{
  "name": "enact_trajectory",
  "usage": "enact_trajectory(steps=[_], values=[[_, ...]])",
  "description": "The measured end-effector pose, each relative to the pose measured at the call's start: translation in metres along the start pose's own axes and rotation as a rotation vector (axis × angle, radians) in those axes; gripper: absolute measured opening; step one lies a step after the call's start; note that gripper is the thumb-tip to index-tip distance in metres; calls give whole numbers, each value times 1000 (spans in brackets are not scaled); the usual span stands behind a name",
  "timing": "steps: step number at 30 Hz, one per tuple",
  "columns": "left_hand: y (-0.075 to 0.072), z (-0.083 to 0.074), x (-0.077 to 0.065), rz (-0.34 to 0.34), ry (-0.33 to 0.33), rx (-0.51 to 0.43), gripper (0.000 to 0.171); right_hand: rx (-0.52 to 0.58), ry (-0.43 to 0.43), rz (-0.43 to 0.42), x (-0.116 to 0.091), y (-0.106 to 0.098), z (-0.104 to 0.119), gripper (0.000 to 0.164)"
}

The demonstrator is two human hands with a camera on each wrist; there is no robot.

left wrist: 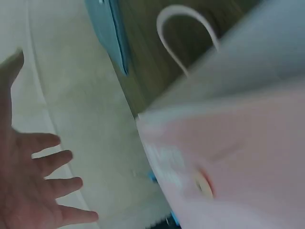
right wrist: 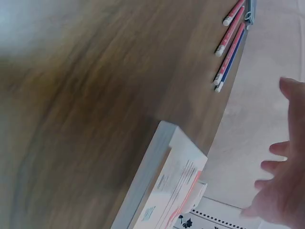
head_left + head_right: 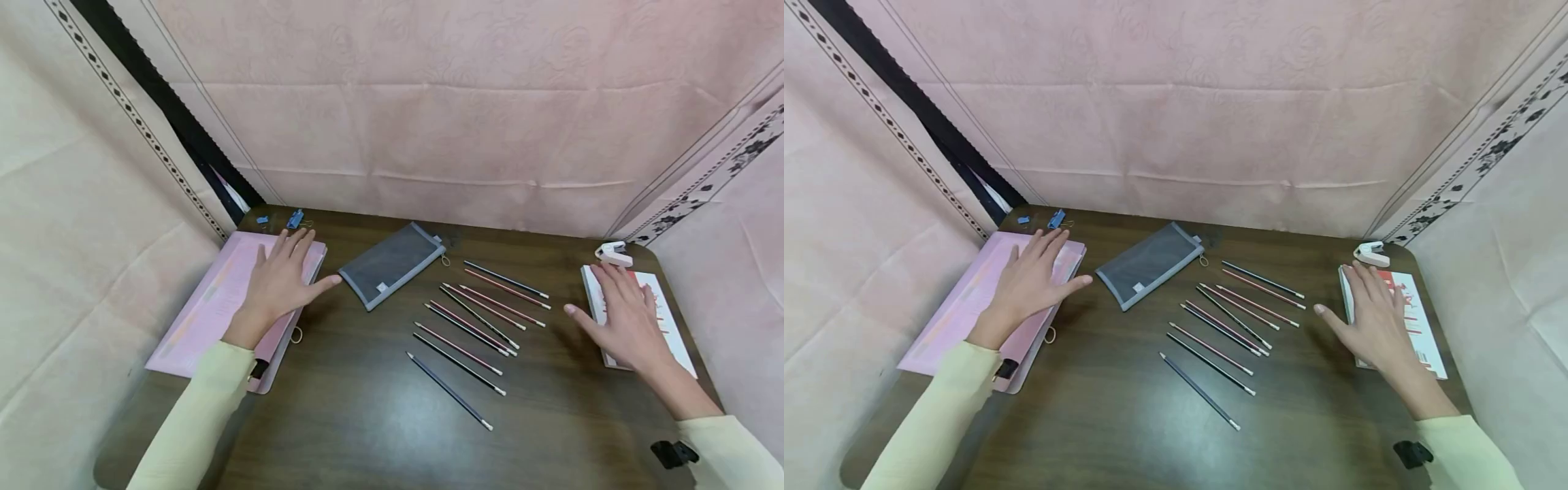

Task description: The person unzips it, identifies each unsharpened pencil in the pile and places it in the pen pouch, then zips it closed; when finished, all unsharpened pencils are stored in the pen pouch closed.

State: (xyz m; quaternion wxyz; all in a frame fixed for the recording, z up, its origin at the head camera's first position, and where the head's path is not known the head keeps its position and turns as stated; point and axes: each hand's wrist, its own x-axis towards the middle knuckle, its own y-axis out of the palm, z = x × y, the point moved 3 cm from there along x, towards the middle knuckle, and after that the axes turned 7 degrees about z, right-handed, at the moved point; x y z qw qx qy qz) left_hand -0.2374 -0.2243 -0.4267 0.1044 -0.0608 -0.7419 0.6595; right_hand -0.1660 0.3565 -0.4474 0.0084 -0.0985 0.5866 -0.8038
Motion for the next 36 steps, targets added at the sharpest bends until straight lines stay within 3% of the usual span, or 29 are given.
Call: enact_trajectory(steps=[3,6,11,15,20,24,30,36], values=[[-3,-19,5,-82,70,-59,95,77,-69,-64,9,-1,12,80],[-2,-43,12,-96,127,-126,79,140,-116,-112,24,-1,26,65],[7,-86,31,42,189,-278,51,270,-164,-108,59,13,52,39],[18,-120,56,138,201,-392,32,363,-153,-48,90,28,72,32],[39,-157,87,265,161,-491,33,428,-93,19,132,52,92,28],[56,-177,106,354,86,-442,38,423,-49,113,165,73,103,31],[69,-195,125,277,-67,-267,39,497,-30,343,202,97,114,25],[74,-207,133,247,-120,-143,45,520,19,485,218,105,115,29]])
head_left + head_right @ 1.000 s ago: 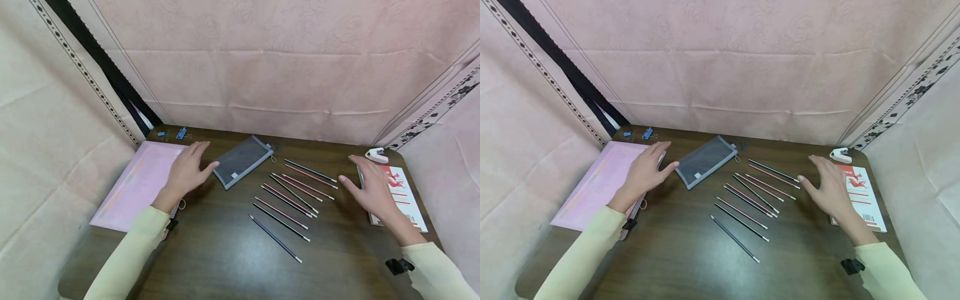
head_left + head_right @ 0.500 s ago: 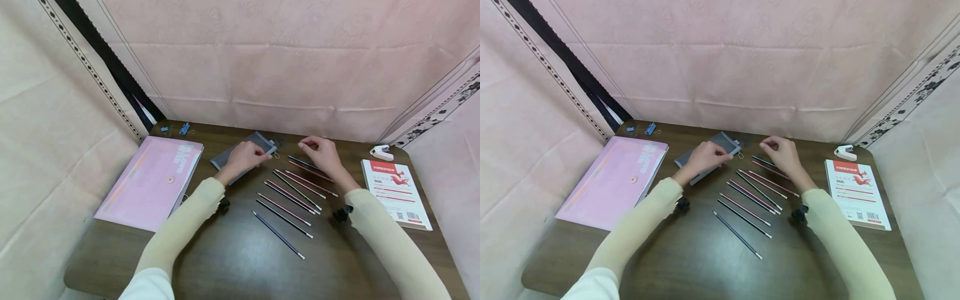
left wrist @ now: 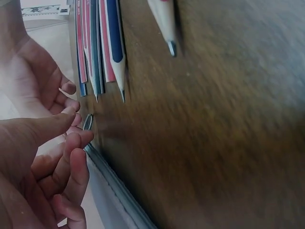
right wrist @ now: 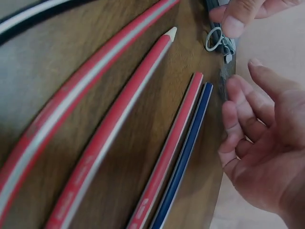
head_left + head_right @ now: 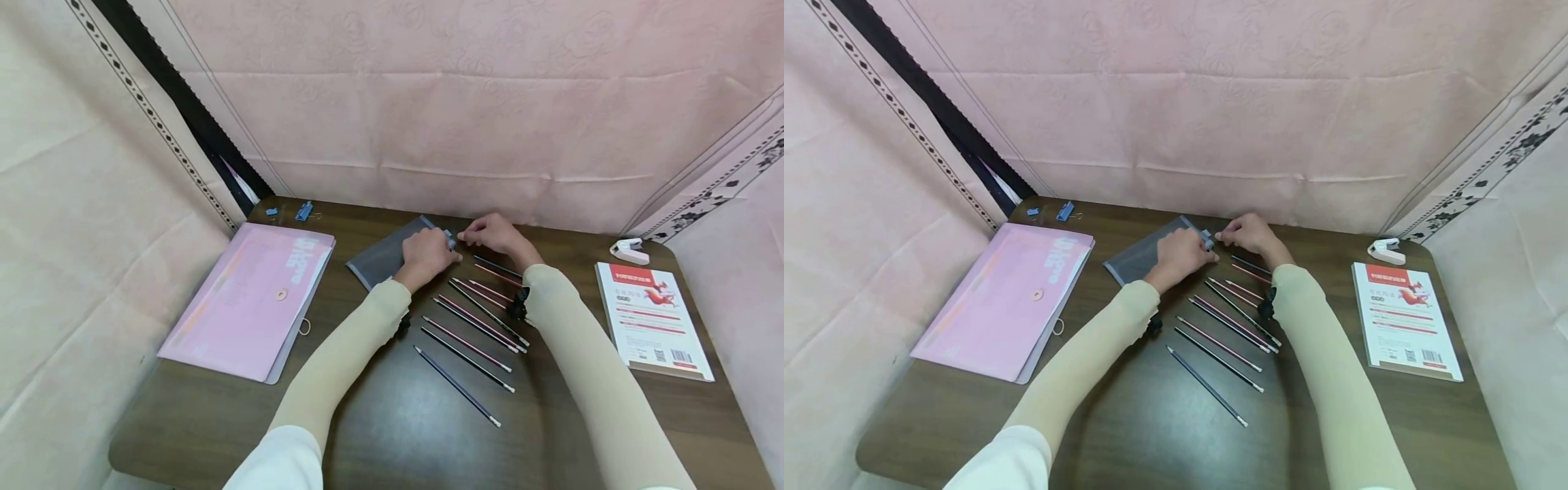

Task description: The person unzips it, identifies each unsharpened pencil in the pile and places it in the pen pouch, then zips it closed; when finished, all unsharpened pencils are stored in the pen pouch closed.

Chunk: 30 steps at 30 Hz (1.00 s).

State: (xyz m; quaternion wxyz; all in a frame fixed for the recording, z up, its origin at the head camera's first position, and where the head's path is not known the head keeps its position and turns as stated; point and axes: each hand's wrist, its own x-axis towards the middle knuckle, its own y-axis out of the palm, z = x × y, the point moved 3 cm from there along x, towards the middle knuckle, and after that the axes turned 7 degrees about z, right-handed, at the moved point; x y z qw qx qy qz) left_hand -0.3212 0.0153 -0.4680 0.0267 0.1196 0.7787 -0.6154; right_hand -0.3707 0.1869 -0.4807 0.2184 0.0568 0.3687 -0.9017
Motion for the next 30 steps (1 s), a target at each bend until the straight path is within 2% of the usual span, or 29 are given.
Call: enact_trajectory(steps=[6,11,19,23,30], values=[[3,1,4,-10,-28,-15,33,-51,2,62,4,7,10,29],[4,3,6,-25,-13,-50,27,-65,12,64,7,11,12,25],[6,5,7,19,-17,-90,27,-39,-4,83,5,13,9,20],[6,7,6,42,-45,-137,32,-36,-14,88,6,13,7,19],[6,5,4,15,-138,-166,37,-34,-7,90,7,14,7,20]])
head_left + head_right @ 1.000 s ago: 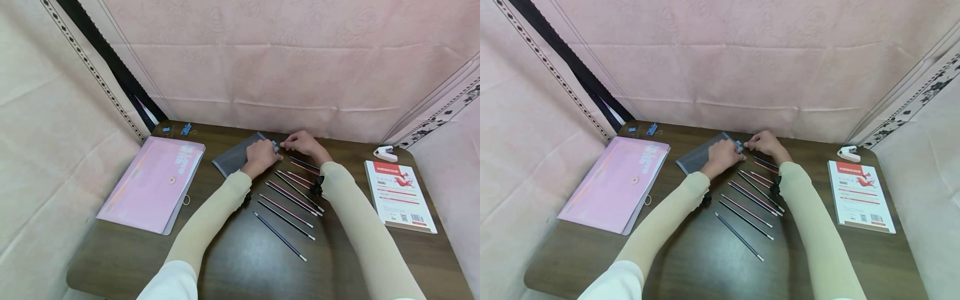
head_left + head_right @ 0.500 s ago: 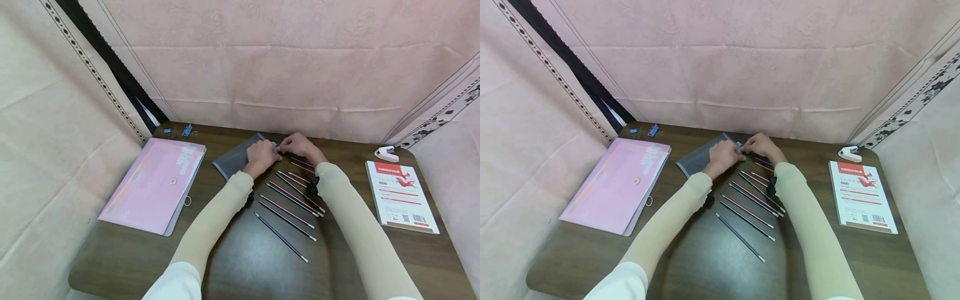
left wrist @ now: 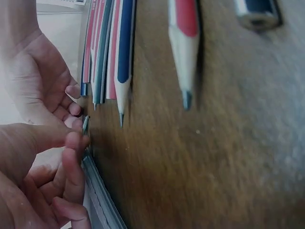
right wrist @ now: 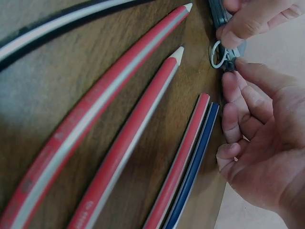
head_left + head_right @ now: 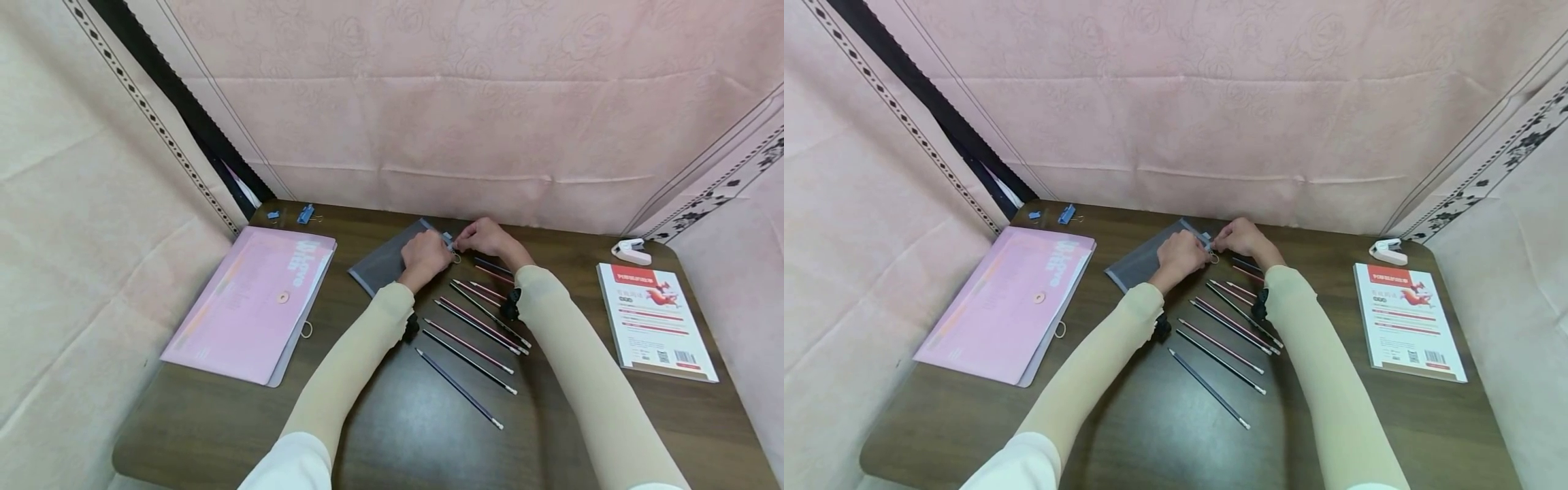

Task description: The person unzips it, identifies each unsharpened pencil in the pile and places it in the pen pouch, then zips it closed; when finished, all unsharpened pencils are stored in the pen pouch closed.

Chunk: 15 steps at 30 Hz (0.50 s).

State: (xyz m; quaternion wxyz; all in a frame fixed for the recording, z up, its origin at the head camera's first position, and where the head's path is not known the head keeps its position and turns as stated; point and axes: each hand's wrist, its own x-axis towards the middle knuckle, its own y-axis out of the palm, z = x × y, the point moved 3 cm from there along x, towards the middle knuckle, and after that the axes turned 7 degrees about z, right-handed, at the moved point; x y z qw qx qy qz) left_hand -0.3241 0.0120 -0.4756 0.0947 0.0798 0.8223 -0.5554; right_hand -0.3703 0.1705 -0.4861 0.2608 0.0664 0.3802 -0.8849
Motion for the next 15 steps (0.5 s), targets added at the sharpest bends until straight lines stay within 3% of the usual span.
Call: enact_trajectory(steps=[8,15], values=[[6,-6,3,-28,21,65,54,-40,46,12,1,-1,0,23],[8,-7,8,-3,0,69,47,-38,41,7,2,0,1,21]])
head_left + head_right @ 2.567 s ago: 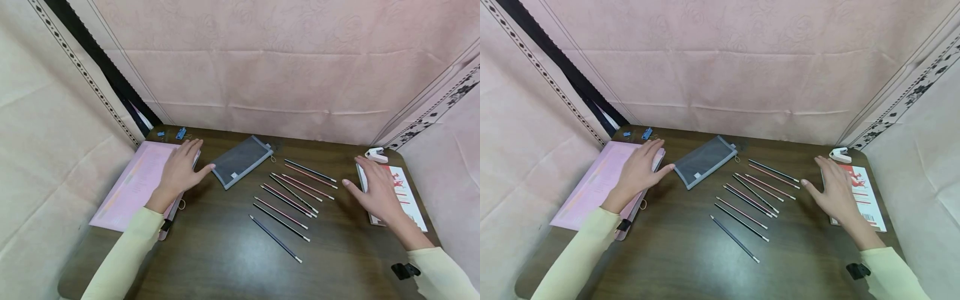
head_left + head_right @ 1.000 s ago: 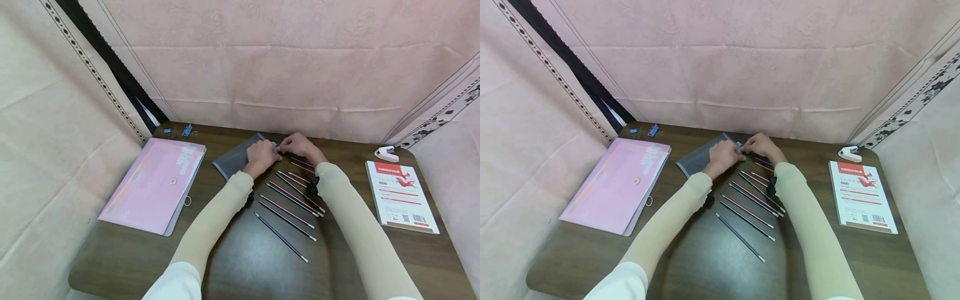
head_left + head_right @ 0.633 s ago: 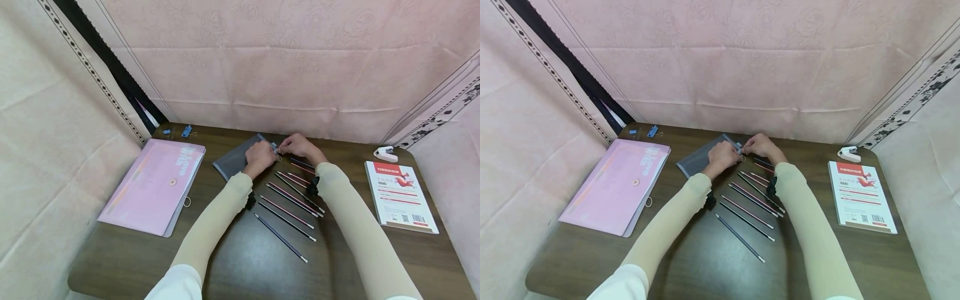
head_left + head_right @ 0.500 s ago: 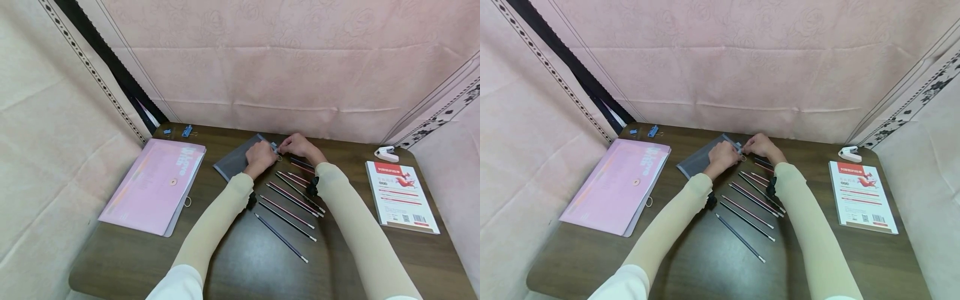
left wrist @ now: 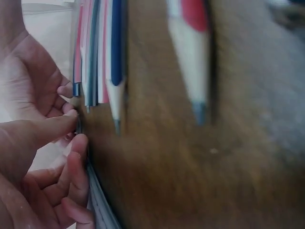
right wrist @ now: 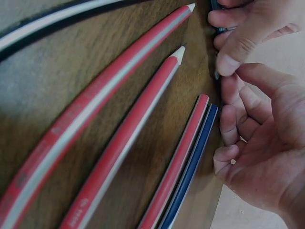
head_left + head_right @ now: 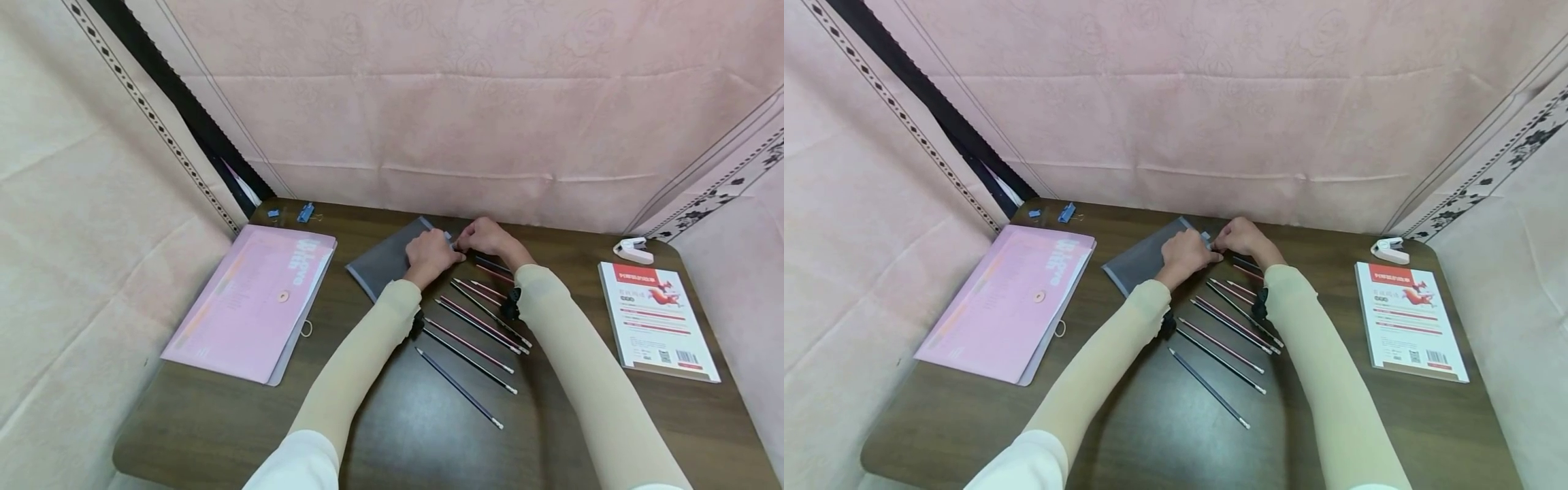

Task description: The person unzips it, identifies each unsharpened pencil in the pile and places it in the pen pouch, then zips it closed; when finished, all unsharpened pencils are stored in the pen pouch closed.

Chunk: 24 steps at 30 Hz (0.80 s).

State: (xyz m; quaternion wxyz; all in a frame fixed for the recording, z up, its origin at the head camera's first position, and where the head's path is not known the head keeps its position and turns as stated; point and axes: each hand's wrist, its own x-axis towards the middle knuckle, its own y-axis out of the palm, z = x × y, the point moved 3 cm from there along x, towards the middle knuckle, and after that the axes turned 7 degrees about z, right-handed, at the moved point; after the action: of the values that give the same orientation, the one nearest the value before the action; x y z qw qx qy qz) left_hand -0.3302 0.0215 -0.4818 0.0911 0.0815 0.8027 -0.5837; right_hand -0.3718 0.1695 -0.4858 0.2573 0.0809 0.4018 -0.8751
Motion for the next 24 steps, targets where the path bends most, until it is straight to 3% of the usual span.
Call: enact_trajectory(steps=[3,5,11,13,17,20,24], values=[[-1,1,1,33,6,-17,44,-6,-3,-1,0,0,1,20],[0,2,2,42,56,-25,39,-12,-2,-3,-1,0,2,20],[-2,11,5,59,377,-24,14,-12,10,-1,-1,1,3,19],[-4,16,6,93,461,-10,8,-15,3,1,-1,1,3,17],[-9,24,8,168,591,23,12,-24,-14,-4,1,1,4,15],[-11,27,9,189,649,28,13,-30,-18,-6,1,1,5,15],[-11,30,12,175,668,13,7,-34,-25,5,0,1,6,14]])
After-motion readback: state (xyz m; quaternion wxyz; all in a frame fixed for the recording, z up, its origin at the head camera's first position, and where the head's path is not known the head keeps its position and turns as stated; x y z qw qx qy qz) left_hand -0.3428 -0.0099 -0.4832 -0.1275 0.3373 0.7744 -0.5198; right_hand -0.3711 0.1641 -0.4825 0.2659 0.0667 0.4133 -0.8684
